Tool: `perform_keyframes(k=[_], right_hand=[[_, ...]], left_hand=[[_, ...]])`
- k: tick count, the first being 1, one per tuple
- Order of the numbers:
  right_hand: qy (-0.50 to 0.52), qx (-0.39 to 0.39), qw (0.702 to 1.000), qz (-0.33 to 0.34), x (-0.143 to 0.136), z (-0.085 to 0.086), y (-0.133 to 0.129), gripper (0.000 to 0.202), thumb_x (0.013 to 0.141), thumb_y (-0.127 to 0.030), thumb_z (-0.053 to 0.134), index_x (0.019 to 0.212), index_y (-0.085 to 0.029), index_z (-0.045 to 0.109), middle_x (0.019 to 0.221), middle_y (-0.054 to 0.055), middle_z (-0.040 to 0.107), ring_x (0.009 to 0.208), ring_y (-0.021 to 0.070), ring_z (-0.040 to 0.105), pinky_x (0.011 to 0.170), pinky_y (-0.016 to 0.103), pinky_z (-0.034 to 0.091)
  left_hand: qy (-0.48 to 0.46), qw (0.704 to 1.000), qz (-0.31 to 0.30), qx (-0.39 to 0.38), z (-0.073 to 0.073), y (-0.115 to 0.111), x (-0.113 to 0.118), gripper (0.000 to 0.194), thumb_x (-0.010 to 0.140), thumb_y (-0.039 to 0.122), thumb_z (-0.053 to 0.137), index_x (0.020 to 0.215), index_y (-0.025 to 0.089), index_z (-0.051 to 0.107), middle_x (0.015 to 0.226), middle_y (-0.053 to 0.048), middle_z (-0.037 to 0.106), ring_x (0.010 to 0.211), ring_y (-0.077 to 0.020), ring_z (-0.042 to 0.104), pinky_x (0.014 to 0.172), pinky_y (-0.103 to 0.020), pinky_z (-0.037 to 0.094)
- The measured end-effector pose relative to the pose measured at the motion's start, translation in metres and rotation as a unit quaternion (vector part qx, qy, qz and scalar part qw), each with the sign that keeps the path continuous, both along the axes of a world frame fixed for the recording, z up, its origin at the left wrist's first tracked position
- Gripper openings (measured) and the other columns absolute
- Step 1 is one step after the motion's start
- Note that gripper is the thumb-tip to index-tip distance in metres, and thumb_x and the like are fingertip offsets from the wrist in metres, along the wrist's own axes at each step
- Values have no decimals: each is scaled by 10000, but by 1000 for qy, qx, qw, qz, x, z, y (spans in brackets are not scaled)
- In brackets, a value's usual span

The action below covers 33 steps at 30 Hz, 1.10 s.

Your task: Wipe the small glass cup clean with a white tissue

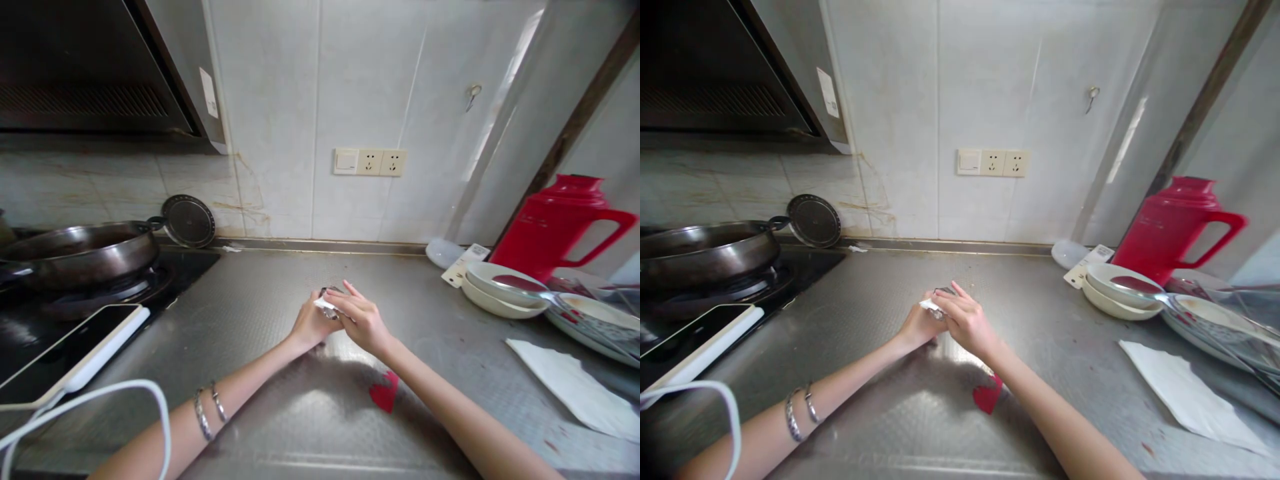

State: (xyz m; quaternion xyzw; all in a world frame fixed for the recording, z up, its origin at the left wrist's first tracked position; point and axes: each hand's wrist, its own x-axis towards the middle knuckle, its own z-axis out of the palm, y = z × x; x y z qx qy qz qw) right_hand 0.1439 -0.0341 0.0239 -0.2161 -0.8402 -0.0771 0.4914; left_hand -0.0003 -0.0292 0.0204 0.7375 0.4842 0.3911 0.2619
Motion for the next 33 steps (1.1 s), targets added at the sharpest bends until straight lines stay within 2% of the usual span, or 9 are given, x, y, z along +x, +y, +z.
perform_keyframes(k=[8,10,12,15,17,21,25,29,33], right_hand=[[15,-34,998,58,-8,-2,-9,417,880,-60,429,1223,-246,578,1036,40,719,971,175,680,1071,456,401],[50,-66,994,65,-8,0,-10,360,885,-101,453,1158,-258,627,978,8,731,864,164,701,1070,450,401],[126,-119,984,31,-6,4,-8,269,891,-184,485,1063,-254,680,910,-18,735,781,160,694,1057,454,405],[274,-224,933,-56,1,9,3,246,875,-356,528,924,-210,721,833,-9,721,757,177,650,916,406,483],[323,-291,898,-70,6,10,12,319,840,-449,550,872,-183,722,809,15,704,755,187,616,776,340,498],[346,-428,835,15,6,4,24,372,750,-519,629,812,-162,713,794,36,688,768,183,599,735,295,471],[341,-543,754,143,-1,4,18,402,767,-512,623,944,-157,684,896,67,694,788,175,625,722,283,493],[294,-567,739,215,-2,9,10,445,743,-376,688,1136,-184,603,1036,84,677,844,184,638,699,278,520],[295,-566,745,197,-1,11,7,434,716,-313,712,1112,-173,603,1033,88,679,817,179,652,694,278,539]], left_hand=[[-72,997,5,-38,-9,5,-4,396,628,272,711,942,155,501,732,-19,634,677,-185,623,485,-226,437],[-78,996,7,-47,-11,7,-3,431,595,266,743,944,157,515,792,-36,645,665,-176,627,457,-212,431],[-80,994,16,-70,-10,8,-2,481,578,299,767,969,164,523,861,-43,648,615,-153,620,412,-198,419],[-97,988,22,-115,-9,7,0,548,592,360,773,1030,162,510,866,-32,646,526,-114,587,365,-184,411],[-116,985,12,-127,-7,6,1,577,595,358,777,1057,146,503,844,-29,643,502,-99,566,365,-184,426],[-151,980,-21,-128,-4,4,2,569,601,345,777,1061,136,516,817,-24,635,475,-84,539,376,-198,460],[-174,974,-43,-139,-2,5,1,521,635,341,752,1059,144,523,748,-6,625,458,-90,544,383,-216,483],[-191,967,-60,-157,-1,7,-1,436,675,355,712,1018,148,539,704,-1,615,466,-113,573,388,-234,493],[-209,961,-74,-168,-4,10,-2,493,696,373,701,1099,165,509,773,-13,636,481,-109,586,421,-241,506]])
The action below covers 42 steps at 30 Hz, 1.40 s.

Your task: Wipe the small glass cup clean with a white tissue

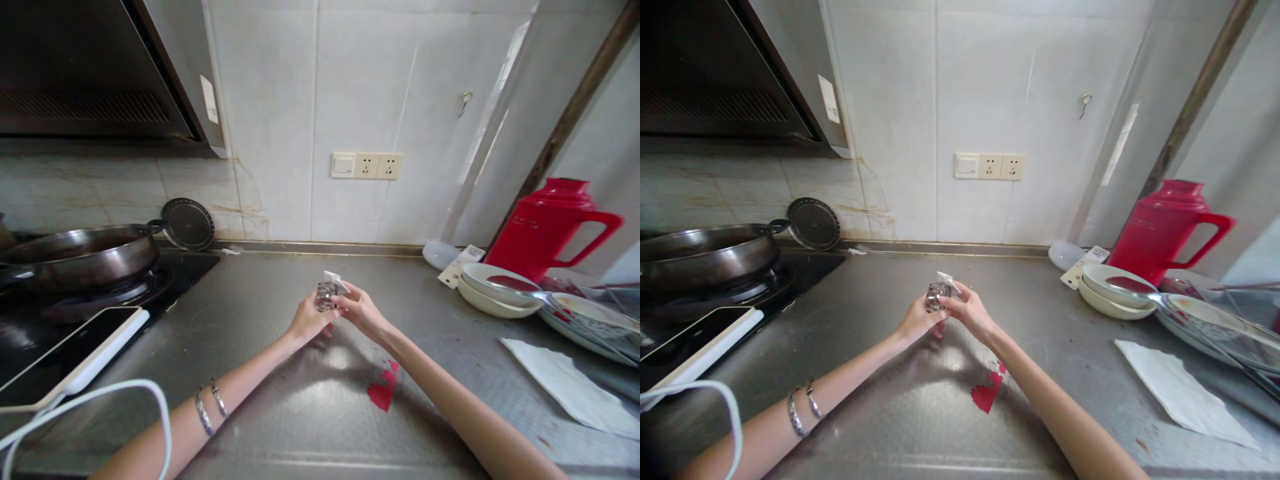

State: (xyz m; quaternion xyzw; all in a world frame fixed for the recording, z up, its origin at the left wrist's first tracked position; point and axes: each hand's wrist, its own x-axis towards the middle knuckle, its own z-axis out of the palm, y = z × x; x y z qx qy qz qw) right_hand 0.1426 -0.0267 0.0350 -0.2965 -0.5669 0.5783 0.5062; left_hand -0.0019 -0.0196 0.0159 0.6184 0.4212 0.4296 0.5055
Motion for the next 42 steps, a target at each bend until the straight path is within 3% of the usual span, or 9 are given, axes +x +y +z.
perform_keyframes(k=[4,8,11,15,19,23,28,35,42], right_hand=[[8,-19,999,-24,2,-1,4,405,721,-336,714,1067,-146,623,1003,105,693,819,204,673,714,315,562],[46,-87,995,-11,7,-4,10,353,773,-357,677,1036,-124,642,1020,138,693,800,222,693,746,376,574],[47,-120,992,11,6,-6,10,351,790,-376,665,1026,-117,646,983,143,703,775,219,700,732,365,580],[40,-130,991,10,3,-9,7,362,812,-436,625,1012,-134,644,906,111,708,710,199,700,596,290,575],[-4,-127,991,-41,6,-11,12,390,815,-515,576,932,-150,652,823,84,689,634,193,675,498,297,560],[-137,-13,982,-131,12,-14,22,354,752,-504,636,783,-153,669,715,35,642,649,175,625,497,266,543],[-215,203,924,-243,12,-15,19,381,871,-480,485,806,-158,676,700,16,640,664,158,591,603,238,497],[-276,379,855,-222,9,-12,6,274,934,-295,428,1058,-239,665,958,36,723,888,214,688,846,345,530],[-283,514,795,-155,2,-9,-5,377,924,-136,393,1241,-254,561,1155,57,673,1154,195,584,1078,489,380]], left_hand=[[20,997,-22,77,-5,5,-4,970,629,348,779,1397,206,203,1053,-93,653,826,-195,673,745,-358,562],[103,974,-27,199,-8,10,-11,1307,471,354,869,1459,202,27,1451,-207,338,1273,-313,438,1062,-486,349],[134,963,-11,232,-10,12,-14,1252,448,357,875,1446,210,133,1482,-196,283,1323,-335,364,1086,-501,300],[114,969,-4,220,-11,11,-13,978,529,309,843,1339,219,302,1273,-133,551,1136,-273,558,987,-441,416],[92,978,5,188,-6,7,-10,883,552,309,836,1270,206,334,1147,-112,630,1015,-244,622,913,-400,464],[72,983,2,171,-3,4,-8,891,535,286,845,1261,207,336,1144,-111,627,1017,-242,621,914,-389,460],[91,979,7,183,-7,3,-7,861,519,253,841,1237,200,368,1111,-90,623,998,-233,611,901,-373,451],[104,973,15,205,-7,1,-4,749,541,257,819,1171,198,417,1072,-69,631,959,-219,617,849,-342,466],[47,983,67,162,-14,17,-8,757,538,251,802,1152,195,363,1030,-64,636,885,-187,627,797,-316,477]])
